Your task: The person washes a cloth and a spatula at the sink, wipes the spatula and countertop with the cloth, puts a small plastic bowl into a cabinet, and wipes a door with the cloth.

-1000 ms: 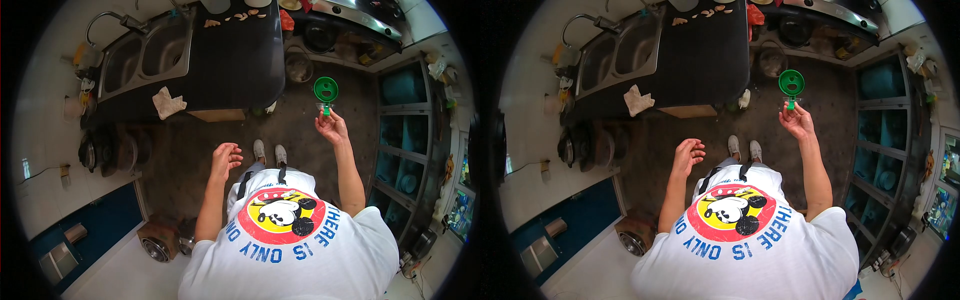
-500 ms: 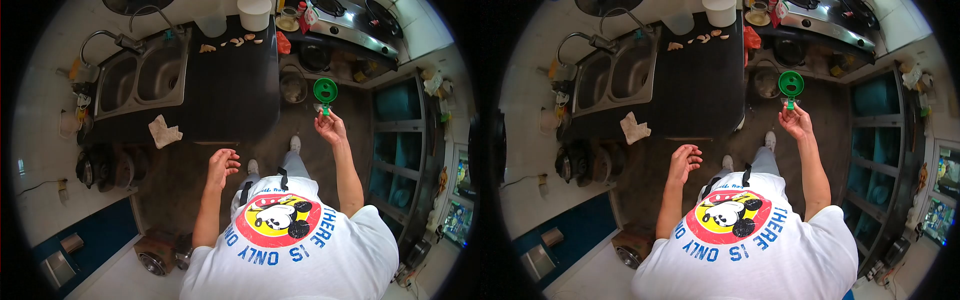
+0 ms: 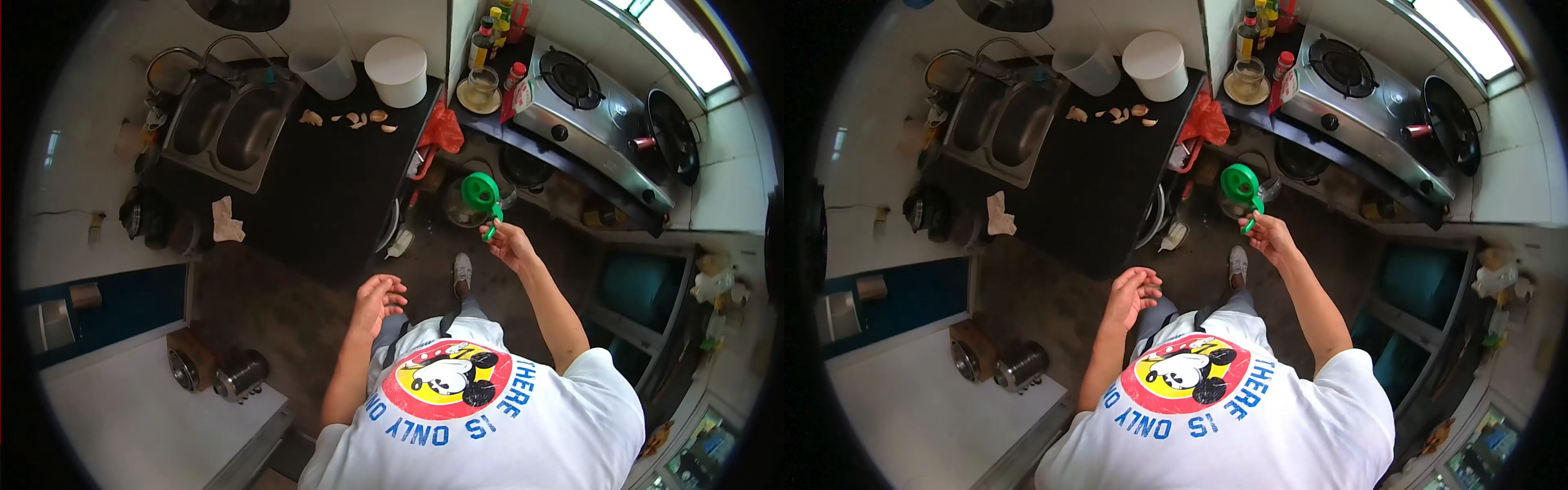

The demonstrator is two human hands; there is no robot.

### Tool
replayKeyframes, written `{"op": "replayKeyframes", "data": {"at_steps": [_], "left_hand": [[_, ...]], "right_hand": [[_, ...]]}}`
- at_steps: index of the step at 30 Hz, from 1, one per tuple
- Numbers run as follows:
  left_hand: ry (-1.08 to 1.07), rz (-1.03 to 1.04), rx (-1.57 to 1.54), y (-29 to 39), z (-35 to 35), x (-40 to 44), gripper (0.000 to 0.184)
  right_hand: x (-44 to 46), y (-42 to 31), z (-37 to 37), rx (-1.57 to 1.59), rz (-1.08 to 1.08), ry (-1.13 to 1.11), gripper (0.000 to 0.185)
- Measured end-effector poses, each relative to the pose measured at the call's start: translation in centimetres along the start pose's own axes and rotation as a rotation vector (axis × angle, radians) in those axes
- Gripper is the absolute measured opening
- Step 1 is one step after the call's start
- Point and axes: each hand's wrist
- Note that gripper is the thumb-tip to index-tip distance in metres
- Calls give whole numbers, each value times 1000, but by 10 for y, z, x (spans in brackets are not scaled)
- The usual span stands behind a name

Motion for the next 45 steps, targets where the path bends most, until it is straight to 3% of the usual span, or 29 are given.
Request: {"op": "replayKeyframes", "data": {"at_steps": [4, 6, 9, 10, 12, 15, 23, 29, 38, 45], "left_hand": [[81, -17, -8, -7, 34, -2, 17], [107, -24, -13, -9, 42, -2, 17], [157, -36, -24, -12, 51, -4, 17], [172, -41, -30, -15, 53, -5, 17], [199, -65, -52, -21, 57, -5, 17], [233, -126, -86, -32, 61, -4, 17], [307, -278, -127, -51, 62, 2, 16], [275, -273, -129, -49, 60, 13, 16], [277, -269, -136, -46, 60, 18, 17], [277, -252, -132, -45, 64, 19, 17]], "right_hand": [[47, -60, 16, -45, -204, -101, 19], [86, -89, 33, -99, -384, -190, 21], [135, -127, 72, -192, -745, -139, 18], [154, -140, 81, -294, -893, -90, 20], [193, -159, 86, -661, -1131, 211, 24], [231, -171, 84, -800, -1346, 300, 24], [289, -179, 50, -886, -1337, 353, 24], [294, -181, 38, -968, -1361, 362, 24], [297, -185, 35, -1131, -1225, 351, 30], [286, -185, 28, -1065, -1136, 260, 38]]}}
Point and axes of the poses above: each hand's wrist, its own x-axis towards the middle knuckle, its own z-axis out of the palm, y = z × x, and after that the axes turned 15 degrees about x, right-handed
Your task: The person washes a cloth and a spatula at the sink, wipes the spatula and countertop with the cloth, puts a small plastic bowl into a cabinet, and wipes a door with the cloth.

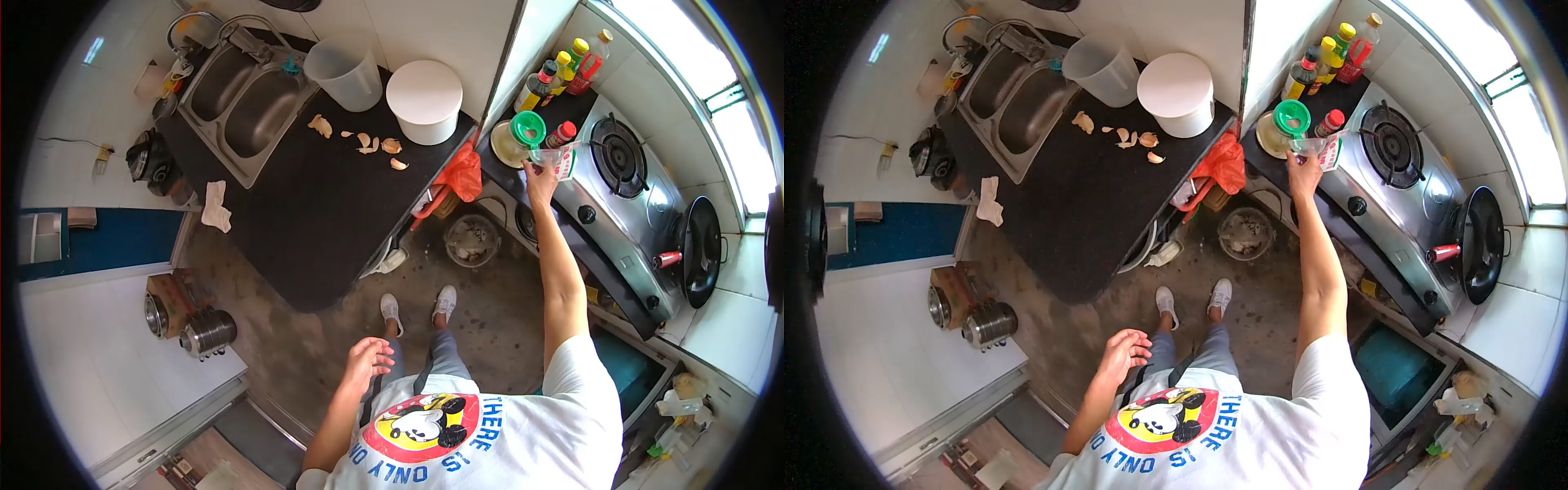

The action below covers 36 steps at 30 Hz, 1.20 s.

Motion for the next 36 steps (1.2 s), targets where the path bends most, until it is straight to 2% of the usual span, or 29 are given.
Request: {"op": "replayKeyframes", "data": {"at_steps": [2, 9, 13, 17, 21, 26, 29, 30, 31, 32, 33, 34, 35, 36], "left_hand": [[-7, 8, 13, 0, 2, 0, 17], [-13, 23, 26, -1, 7, -3, 17], [-8, 25, 10, -5, 8, -6, 17], [-4, 26, 7, -8, 8, -6, 17], [-2, 29, 6, -8, 7, -6, 17], [11, 35, -6, -7, 6, -9, 17], [25, 37, -23, -8, 2, -8, 16], [31, 40, -32, -6, 1, -8, 16], [36, 41, -42, -5, 1, -8, 16], [47, 49, -54, -3, 0, -8, 15], [54, 58, -60, -2, -2, -9, 16], [60, 66, -65, -1, -4, -9, 16], [66, 71, -69, -1, -7, -9, 16], [86, 80, -60, -3, -12, -10, 17]], "right_hand": [[-4, -31, -10, -51, 15, 1, 41], [9, -56, -16, -117, -21, 72, 45], [23, -57, -13, -183, -10, 21, 55], [33, -67, -11, -176, -26, -69, 78], [41, -77, -10, -191, -90, -121, 85], [55, -83, -14, -316, -164, -222, 78], [47, -81, -18, -267, -242, -141, 75], [34, -79, -20, -287, -269, -96, 66], [16, -85, -24, -255, -431, -17, 55], [-5, -91, -29, -172, -423, -42, 45], [-35, -114, -35, -88, -234, -139, 39], [-61, -91, -33, -90, -427, -153, 37], [-94, -94, -35, -34, -343, -246, 37], [-123, -78, -35, 39, -443, -367, 38]]}}
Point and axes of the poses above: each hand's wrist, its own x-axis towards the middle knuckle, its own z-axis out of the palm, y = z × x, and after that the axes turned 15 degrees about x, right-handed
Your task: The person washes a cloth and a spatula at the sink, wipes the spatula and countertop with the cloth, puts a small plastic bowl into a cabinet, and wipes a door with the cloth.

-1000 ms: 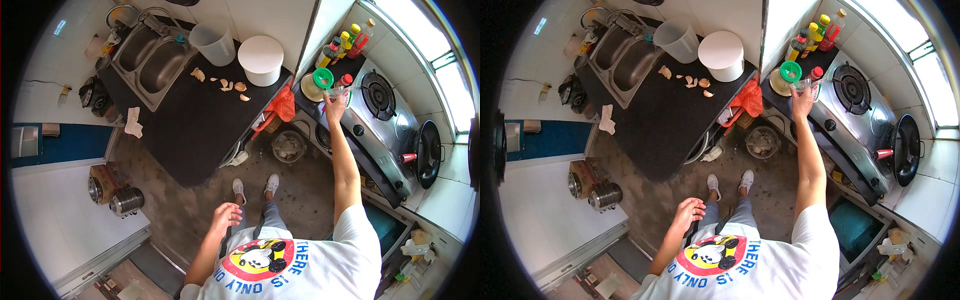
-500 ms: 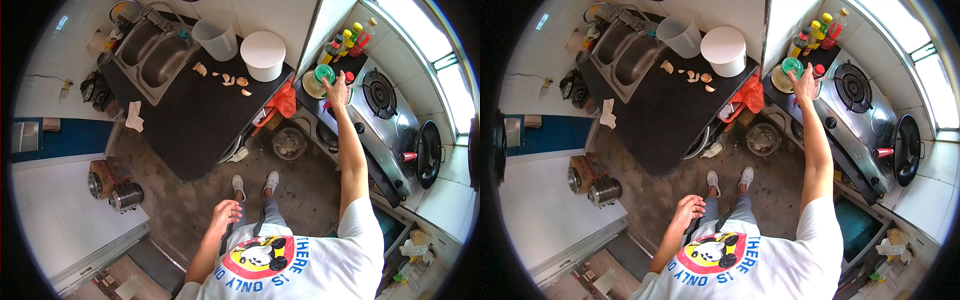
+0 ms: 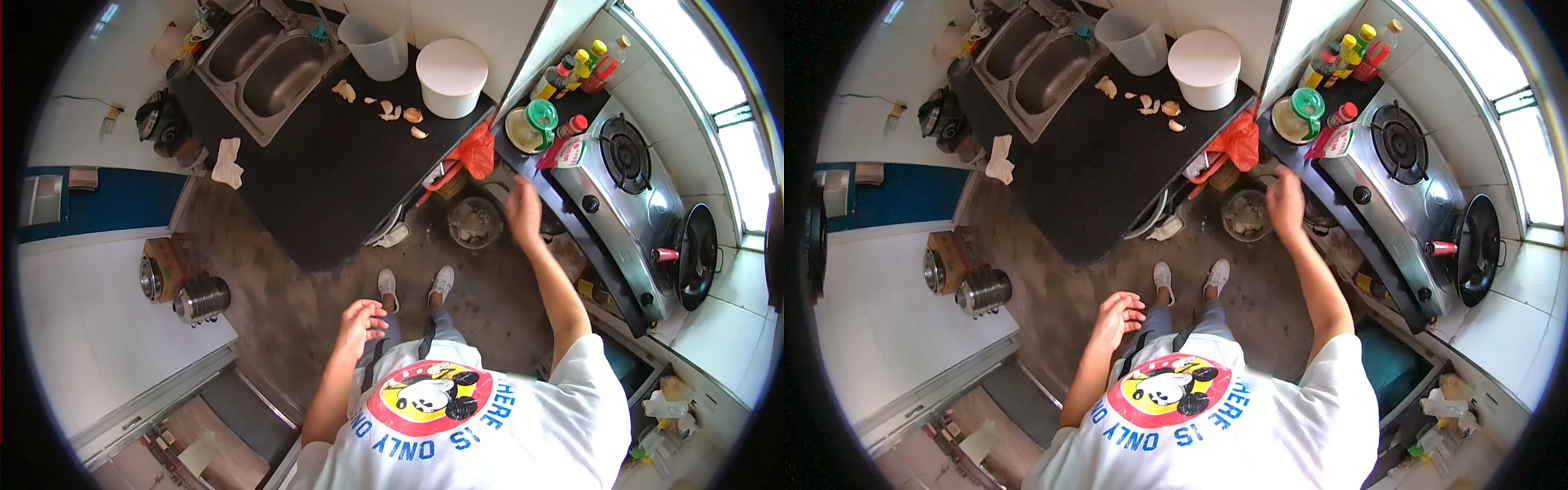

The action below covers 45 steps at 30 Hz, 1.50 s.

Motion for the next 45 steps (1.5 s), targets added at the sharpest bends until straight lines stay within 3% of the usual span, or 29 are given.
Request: {"op": "replayKeyframes", "data": {"at_steps": [1, 2, 5, 11, 16, 19, 23, 27, 31, 34, 36, 41, 43, 45], "left_hand": [[17, 20, -11, -5, -8, 0, 17], [66, 11, 4, -10, -16, 1, 17], [267, -70, 58, -40, -50, 11, 18], [687, -340, 22, -154, -136, 30, 21], [756, -541, 93, -201, -183, 30, 37], [843, -451, 267, -216, -204, 24, 29], [825, -409, 166, -261, -250, 28, 28], [736, -371, 44, -352, -311, 40, 30], [974, -352, 474, -449, -374, 47, 33], [806, -635, 245, -444, -418, 11, 34], [765, -710, 145, -437, -443, -3, 37], [686, -663, -71, -406, -475, 5, 38], [666, -640, -167, -384, -479, 26, 39], [662, -636, -267, -328, -478, 24, 37]], "right_hand": [[-30, -10, 9, 71, 186, -142, 41], [-58, -12, 16, 111, 120, -252, 43], [-120, -31, 31, 188, 287, -561, 44], [-162, -86, 34, 348, 515, -694, 37], [-163, -119, 46, 373, 461, -705, 38], [-157, -145, 71, 403, 379, -757, 36], [-135, -218, 121, 436, 233, -761, 27], [-134, -276, 197, 427, 77, -761, 23], [-130, -344, 273, 432, 13, -764, 19], [-126, -374, 318, 375, -26, -810, 21], [-122, -391, 342, 363, -27, -828, 22], [-85, -404, 384, 216, -64, -812, 23], [-61, -382, 408, 190, -311, -702, 26], [-26, -387, 430, 89, -342, -636, 30]]}}
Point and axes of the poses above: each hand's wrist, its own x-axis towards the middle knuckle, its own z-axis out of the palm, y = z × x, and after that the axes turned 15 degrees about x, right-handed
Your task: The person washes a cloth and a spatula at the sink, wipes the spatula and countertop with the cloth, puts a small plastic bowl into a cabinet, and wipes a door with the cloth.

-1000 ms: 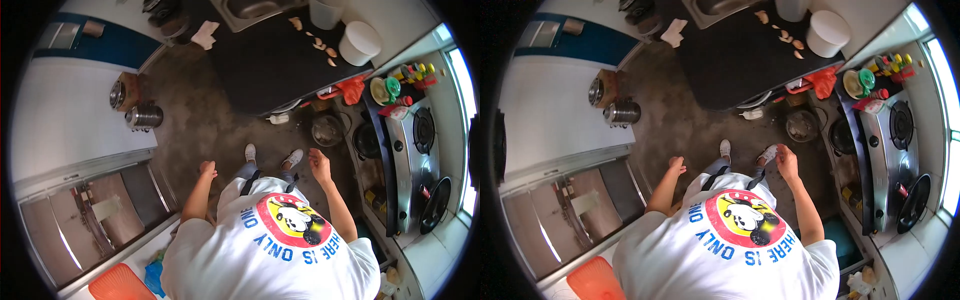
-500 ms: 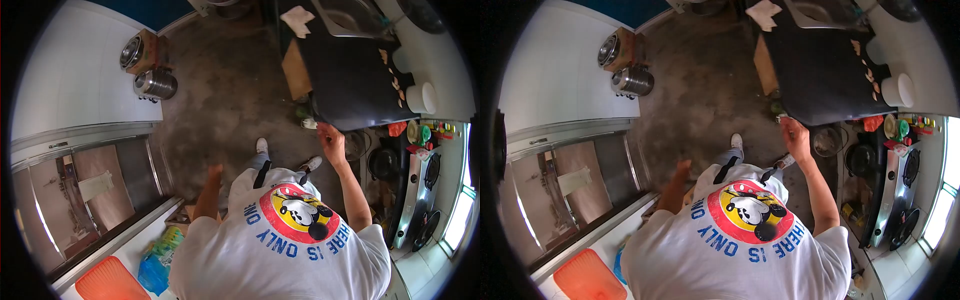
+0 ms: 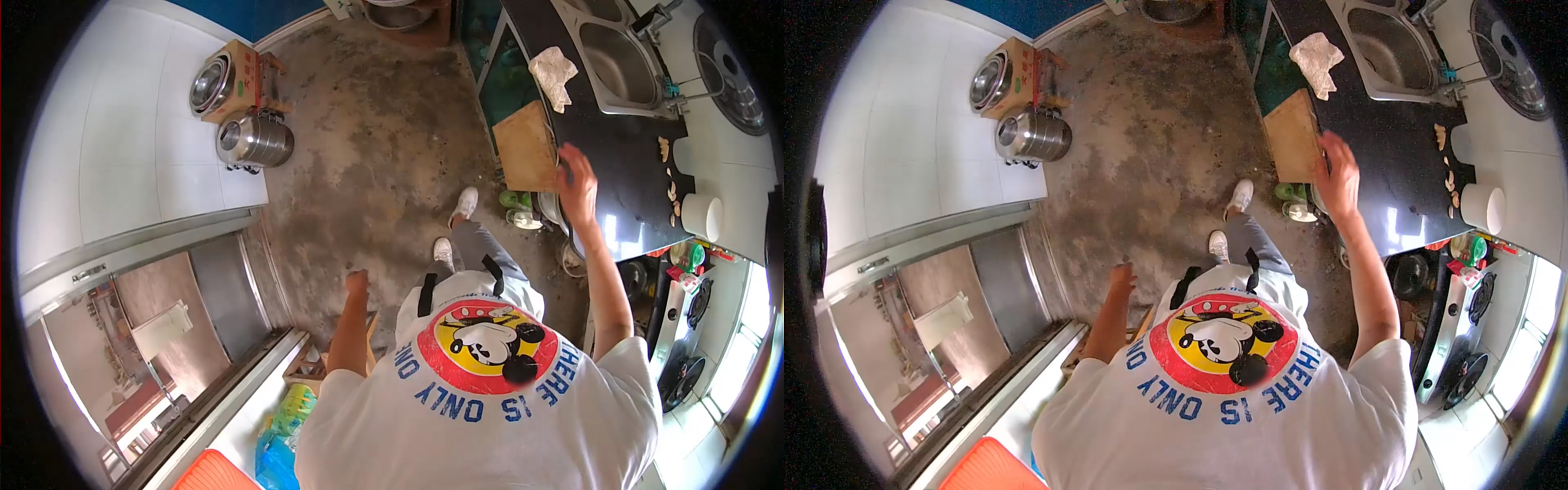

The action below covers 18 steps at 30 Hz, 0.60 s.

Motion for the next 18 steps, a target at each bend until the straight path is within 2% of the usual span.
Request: {"op": "replayKeyframes", "data": {"at_steps": [2, 6, 7, 8, 10, 11, 13, 15, 16, 17, 18], "left_hand": [[-19, 7, -95, 30, -2, -7, 36], [-95, 63, -259, 51, -4, 39, 36], [-73, 35, -232, 73, -9, 33, 34], [-55, -5, -199, 89, -10, 24, 32], [-45, 42, -270, 110, -13, 13, 31], [-43, 69, -304, 118, -17, 9, 31], [-213, 35, -324, 125, -25, 38, 30], [-181, 49, -230, 155, -31, 21, 30], [-192, 96, -118, 170, -35, 22, 30], [-204, 139, -8, 184, -37, 24, 31], [-215, 182, 95, 198, -41, 27, 31]], "right_hand": [[43, 17, 6, -109, -5, 55, 35], [128, 71, 30, -283, 9, 165, 52], [145, 84, 39, -281, 53, 153, 59], [159, 93, 48, -348, -7, 172, 63], [171, 127, 78, -290, 151, 99, 72], [179, 125, 86, -365, 259, 69, 72], [189, 108, 90, -475, 366, 61, 74], [192, 103, 88, -607, 343, 25, 69], [197, 93, 81, -570, 400, -14, 63], [194, 103, 89, -560, 384, 73, 59], [190, 105, 85, -584, 325, 20, 57]]}}
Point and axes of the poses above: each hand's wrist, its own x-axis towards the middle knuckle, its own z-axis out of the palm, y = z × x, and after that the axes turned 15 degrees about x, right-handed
